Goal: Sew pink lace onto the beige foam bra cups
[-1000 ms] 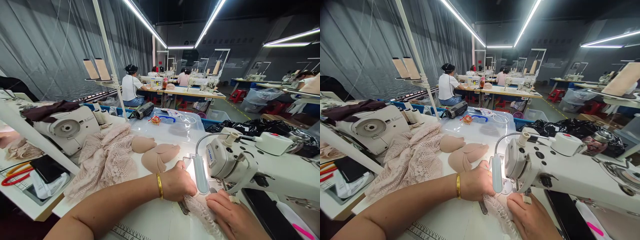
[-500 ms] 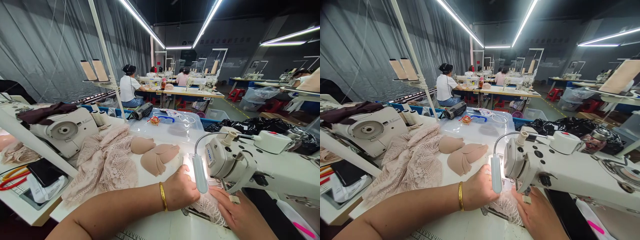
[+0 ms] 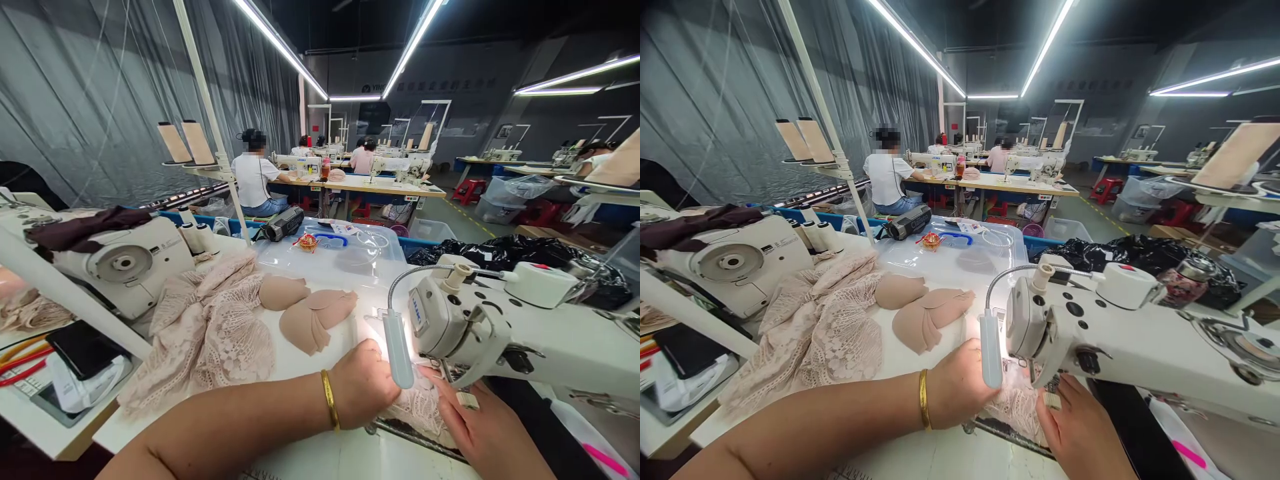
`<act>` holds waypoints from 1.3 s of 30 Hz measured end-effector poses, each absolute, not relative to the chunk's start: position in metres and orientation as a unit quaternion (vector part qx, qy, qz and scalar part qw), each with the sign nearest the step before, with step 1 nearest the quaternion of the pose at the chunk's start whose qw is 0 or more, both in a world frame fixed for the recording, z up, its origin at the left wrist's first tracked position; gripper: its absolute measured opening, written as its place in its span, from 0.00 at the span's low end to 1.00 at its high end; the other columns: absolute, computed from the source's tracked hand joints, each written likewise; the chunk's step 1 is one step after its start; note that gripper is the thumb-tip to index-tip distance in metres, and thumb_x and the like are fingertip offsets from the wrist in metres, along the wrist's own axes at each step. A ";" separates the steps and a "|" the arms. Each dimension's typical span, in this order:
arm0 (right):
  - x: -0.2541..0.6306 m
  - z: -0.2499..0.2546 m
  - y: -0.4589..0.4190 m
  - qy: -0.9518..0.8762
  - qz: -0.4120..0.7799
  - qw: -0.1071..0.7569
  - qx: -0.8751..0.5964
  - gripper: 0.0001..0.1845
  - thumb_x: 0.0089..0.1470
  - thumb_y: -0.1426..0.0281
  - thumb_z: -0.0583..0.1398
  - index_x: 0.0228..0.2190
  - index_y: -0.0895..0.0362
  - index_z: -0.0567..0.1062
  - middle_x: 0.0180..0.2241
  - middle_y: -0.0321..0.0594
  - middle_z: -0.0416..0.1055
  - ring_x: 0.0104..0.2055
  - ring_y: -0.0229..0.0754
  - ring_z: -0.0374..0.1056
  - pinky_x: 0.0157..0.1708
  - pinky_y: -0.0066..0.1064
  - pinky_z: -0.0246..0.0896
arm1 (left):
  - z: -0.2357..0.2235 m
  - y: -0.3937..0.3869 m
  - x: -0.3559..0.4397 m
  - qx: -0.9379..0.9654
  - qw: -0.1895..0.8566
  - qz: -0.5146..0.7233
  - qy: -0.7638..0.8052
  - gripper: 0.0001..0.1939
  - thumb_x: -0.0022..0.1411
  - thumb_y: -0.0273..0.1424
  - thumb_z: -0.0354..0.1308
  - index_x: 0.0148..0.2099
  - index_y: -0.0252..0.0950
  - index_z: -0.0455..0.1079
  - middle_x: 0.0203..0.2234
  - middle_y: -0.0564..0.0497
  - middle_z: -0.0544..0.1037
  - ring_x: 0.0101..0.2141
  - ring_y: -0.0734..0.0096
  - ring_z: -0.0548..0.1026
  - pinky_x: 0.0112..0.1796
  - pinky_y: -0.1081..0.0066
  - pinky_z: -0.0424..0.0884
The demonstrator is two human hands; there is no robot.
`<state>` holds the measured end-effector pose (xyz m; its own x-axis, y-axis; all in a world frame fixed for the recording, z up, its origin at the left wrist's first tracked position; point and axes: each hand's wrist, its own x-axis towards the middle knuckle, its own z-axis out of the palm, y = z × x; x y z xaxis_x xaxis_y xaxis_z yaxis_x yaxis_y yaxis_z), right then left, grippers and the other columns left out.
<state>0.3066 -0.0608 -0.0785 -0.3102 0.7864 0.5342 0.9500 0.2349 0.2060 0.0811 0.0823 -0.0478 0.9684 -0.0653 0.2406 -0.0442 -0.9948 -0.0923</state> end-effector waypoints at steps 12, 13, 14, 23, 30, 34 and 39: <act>0.261 -0.046 -0.063 -0.818 -0.185 0.229 -0.494 0.19 0.68 0.67 0.54 0.58 0.55 0.72 0.50 0.47 0.81 0.47 0.47 0.80 0.43 0.35 0.77 | -0.014 0.086 0.064 -0.996 -0.073 -0.046 -0.020 0.19 0.58 0.43 0.66 0.47 0.37 0.73 0.41 0.46 0.77 0.40 0.60 0.74 0.38 0.65 0.69; 0.259 -0.047 -0.062 -0.823 -0.181 0.223 -0.491 0.18 0.69 0.67 0.55 0.57 0.55 0.72 0.51 0.46 0.81 0.48 0.47 0.80 0.43 0.35 0.77 | -0.013 0.085 0.063 -0.996 -0.082 -0.043 -0.002 0.19 0.57 0.41 0.67 0.47 0.36 0.72 0.42 0.46 0.77 0.40 0.61 0.74 0.39 0.65 0.69; 0.259 -0.049 -0.062 -0.824 -0.178 0.215 -0.493 0.17 0.69 0.68 0.54 0.56 0.54 0.72 0.50 0.45 0.81 0.47 0.46 0.80 0.41 0.33 0.77 | -0.011 0.085 0.061 -0.996 -0.085 -0.037 0.011 0.18 0.57 0.39 0.67 0.46 0.36 0.72 0.43 0.47 0.77 0.40 0.62 0.74 0.39 0.65 0.70; 0.286 -0.095 -0.061 -0.777 -0.209 0.148 -0.575 0.20 0.67 0.73 0.51 0.54 0.51 0.76 0.50 0.42 0.82 0.50 0.51 0.79 0.46 0.43 0.74 | -0.016 0.075 0.055 -0.998 0.007 -0.042 -0.045 0.09 0.57 0.36 0.62 0.34 0.36 0.69 0.33 0.46 0.73 0.34 0.60 0.70 0.36 0.61 0.61; 0.285 -0.088 -0.060 -0.791 -0.214 0.137 -0.556 0.24 0.66 0.69 0.54 0.61 0.51 0.72 0.55 0.41 0.79 0.52 0.48 0.78 0.46 0.37 0.74 | -0.029 0.081 0.058 -0.997 0.009 -0.082 -0.011 0.05 0.57 0.27 0.60 0.36 0.34 0.67 0.34 0.51 0.75 0.35 0.65 0.71 0.41 0.59 0.55; 0.283 -0.091 -0.060 -0.766 -0.232 0.131 -0.585 0.23 0.68 0.69 0.50 0.59 0.52 0.74 0.46 0.44 0.83 0.46 0.49 0.80 0.46 0.41 0.72 | -0.033 0.085 0.059 -0.996 0.008 -0.087 -0.007 0.04 0.56 0.24 0.59 0.33 0.35 0.66 0.33 0.51 0.74 0.32 0.67 0.68 0.41 0.59 0.52; 0.291 -0.096 -0.059 -0.783 -0.232 0.107 -0.567 0.25 0.67 0.66 0.54 0.63 0.49 0.70 0.49 0.41 0.82 0.43 0.47 0.80 0.47 0.40 0.71 | -0.040 0.087 0.060 -0.993 0.001 -0.118 0.008 0.06 0.56 0.22 0.58 0.30 0.35 0.64 0.30 0.52 0.72 0.31 0.68 0.66 0.42 0.58 0.51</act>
<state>0.2912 -0.0589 -0.0960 -0.3336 0.8385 0.4309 0.9379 0.2491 0.2414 0.0603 0.0866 -0.0397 0.9720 -0.0167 0.2344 -0.0162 -0.9999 -0.0040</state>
